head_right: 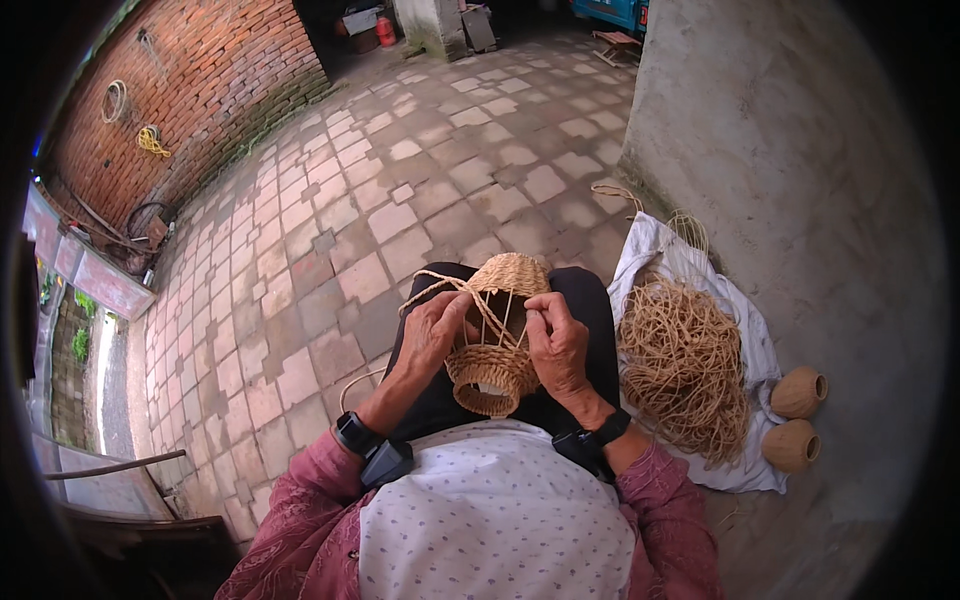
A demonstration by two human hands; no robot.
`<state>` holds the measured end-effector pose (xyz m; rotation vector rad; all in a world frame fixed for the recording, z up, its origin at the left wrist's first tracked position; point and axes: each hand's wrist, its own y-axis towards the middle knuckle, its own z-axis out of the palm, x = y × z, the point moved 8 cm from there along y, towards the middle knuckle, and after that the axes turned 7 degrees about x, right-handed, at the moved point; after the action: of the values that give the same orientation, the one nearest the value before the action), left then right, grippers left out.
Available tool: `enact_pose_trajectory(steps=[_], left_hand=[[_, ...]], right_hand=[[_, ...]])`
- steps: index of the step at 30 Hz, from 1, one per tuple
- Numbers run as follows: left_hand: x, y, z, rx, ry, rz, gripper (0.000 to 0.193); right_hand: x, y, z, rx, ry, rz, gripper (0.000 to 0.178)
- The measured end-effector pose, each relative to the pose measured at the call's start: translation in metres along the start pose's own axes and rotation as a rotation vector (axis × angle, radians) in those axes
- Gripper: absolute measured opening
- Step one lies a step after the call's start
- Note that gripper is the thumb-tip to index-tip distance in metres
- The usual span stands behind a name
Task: Weaving a bamboo basket or structure using thin strips of material.
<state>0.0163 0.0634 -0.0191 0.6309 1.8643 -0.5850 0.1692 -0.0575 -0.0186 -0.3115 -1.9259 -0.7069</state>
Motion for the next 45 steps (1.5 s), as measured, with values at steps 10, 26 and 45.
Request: enact_pose_trajectory(steps=[10,26,45], left_hand=[[-0.002,0.016,0.010,-0.014,0.163,-0.122,0.028],[-0.041,0.030,0.027,0.055,0.609,0.159,0.036],[0.058,-0.012,-0.031,0.375,-0.428,-0.159,0.025]], right_hand=[[-0.003,0.000,-0.008,-0.003,0.006,0.010,0.007],[-0.033,-0.011,-0.013,0.027,0.203,0.123,0.008],[-0.036,-0.016,-0.021,0.039,0.123,0.137,0.013]])
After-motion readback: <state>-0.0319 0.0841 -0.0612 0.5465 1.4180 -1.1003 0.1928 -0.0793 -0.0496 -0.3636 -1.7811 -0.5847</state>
